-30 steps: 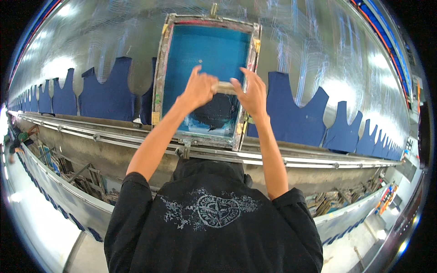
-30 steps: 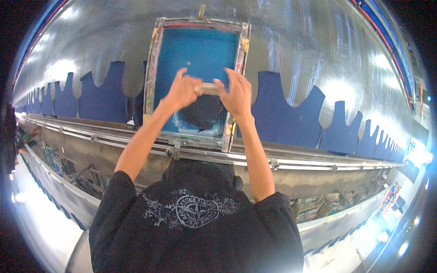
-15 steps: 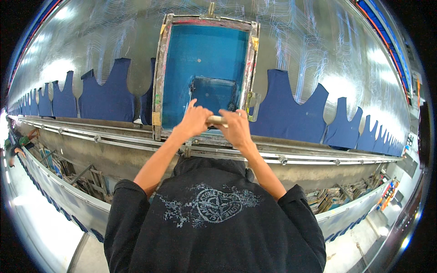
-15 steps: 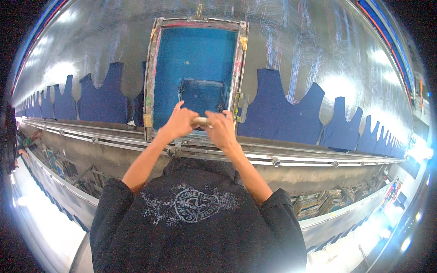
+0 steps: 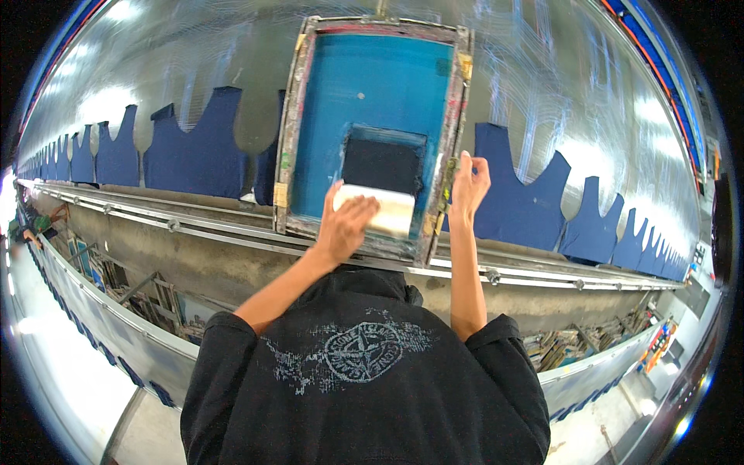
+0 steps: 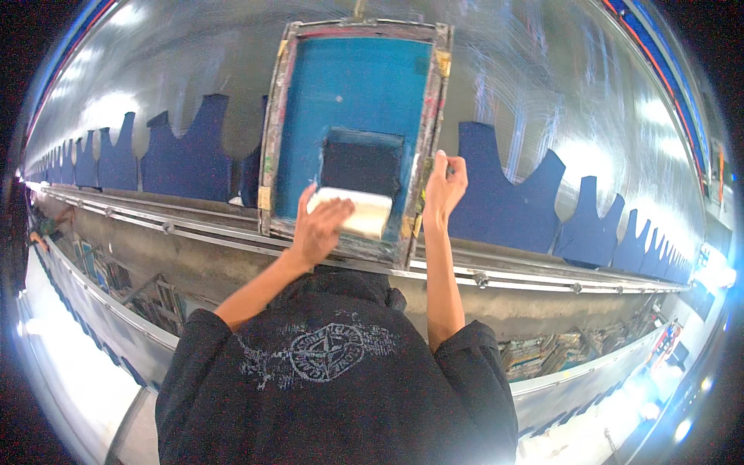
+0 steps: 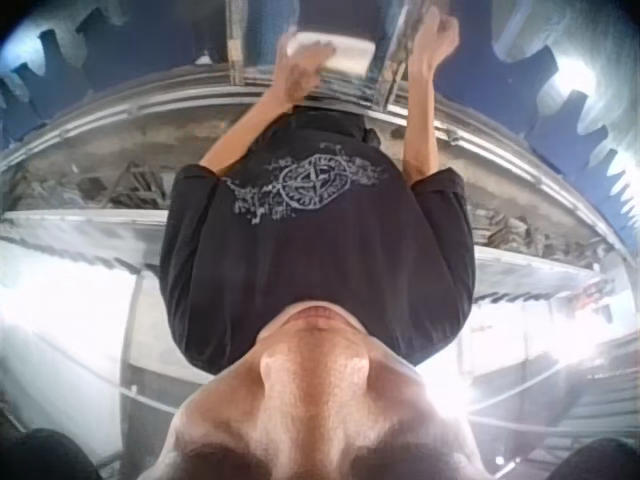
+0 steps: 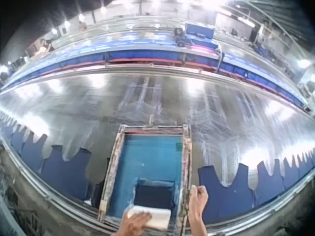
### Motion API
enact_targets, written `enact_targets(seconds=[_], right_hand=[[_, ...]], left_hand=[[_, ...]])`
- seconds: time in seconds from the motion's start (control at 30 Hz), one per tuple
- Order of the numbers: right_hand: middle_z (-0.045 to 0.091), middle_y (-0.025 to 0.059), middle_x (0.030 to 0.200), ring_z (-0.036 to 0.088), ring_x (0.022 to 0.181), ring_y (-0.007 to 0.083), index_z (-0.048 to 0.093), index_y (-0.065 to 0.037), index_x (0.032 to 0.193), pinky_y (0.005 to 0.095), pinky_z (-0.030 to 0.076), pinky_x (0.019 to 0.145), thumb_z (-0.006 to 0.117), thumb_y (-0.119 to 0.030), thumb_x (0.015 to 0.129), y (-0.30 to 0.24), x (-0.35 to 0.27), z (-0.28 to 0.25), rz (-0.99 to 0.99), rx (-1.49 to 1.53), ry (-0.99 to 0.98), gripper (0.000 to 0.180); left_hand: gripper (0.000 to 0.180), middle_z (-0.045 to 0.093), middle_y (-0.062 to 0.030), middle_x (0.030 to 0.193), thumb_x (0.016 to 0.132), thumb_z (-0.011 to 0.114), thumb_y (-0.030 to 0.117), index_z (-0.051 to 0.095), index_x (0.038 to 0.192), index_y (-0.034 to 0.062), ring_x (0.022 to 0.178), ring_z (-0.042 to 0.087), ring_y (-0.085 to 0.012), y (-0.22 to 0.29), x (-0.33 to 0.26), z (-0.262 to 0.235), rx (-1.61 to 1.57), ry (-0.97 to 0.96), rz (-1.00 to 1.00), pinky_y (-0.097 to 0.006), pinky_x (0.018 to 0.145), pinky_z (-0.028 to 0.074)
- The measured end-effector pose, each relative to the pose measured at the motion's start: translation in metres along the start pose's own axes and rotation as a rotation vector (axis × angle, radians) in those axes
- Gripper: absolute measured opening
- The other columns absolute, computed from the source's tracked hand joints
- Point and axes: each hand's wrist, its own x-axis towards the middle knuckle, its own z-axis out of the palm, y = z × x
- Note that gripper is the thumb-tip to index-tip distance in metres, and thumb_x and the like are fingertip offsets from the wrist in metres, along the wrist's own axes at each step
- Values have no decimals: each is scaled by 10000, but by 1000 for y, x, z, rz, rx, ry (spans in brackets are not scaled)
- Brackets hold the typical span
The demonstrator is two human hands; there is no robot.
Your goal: The person uses a squeegee to pull dark ink across a screen-printing frame, applying it to a series of blue garments laid out on a conveyor. After completing a pass, the person lifts the frame and walks to a different section of the line to continue printing.
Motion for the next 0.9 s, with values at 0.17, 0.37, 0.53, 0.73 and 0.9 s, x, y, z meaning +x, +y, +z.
enact_targets(seconds=[0.17,0.37,0.53,0.73,0.9], right_hand=[[447,-42,667,399,608,59,560,-46,827,293,314,545,646,-205,1011,-23,-46,63,9,127,-4,258],[435,-58,652,379,574,36,534,-73,835,267,284,509,615,-204,1038,-9,-129,238,49,254,-48,254],[438,-50,658,377,568,43,541,-67,845,263,282,499,612,-207,1039,-20,-207,362,54,251,-101,250],[498,45,684,473,615,188,568,-22,878,389,396,624,611,-248,1009,-26,-217,412,-169,-135,69,264],[638,170,812,610,761,370,619,-46,942,472,478,745,595,-227,993,-47,-211,405,-194,-453,-47,189]], left_hand=[[505,761,-38,1209,711,672,-76,741,1176,108,1164,698,-216,-45,-31,-33,-24,-12,-62,-559,1280,157],[503,763,-52,1193,694,686,-68,742,1165,101,1155,698,-222,-199,-89,-110,62,-29,-95,-556,1294,166],[480,767,-47,1186,723,689,-68,743,1165,112,1149,702,-218,-322,-142,-184,105,6,-114,-558,1288,176],[273,770,-74,1089,818,603,-38,720,1028,92,1066,717,-233,-362,-147,-212,21,-41,-49,-549,1264,216],[198,772,-104,982,790,682,66,746,970,116,1006,722,-263,-384,-108,-217,6,-417,-8,-523,1188,309]])
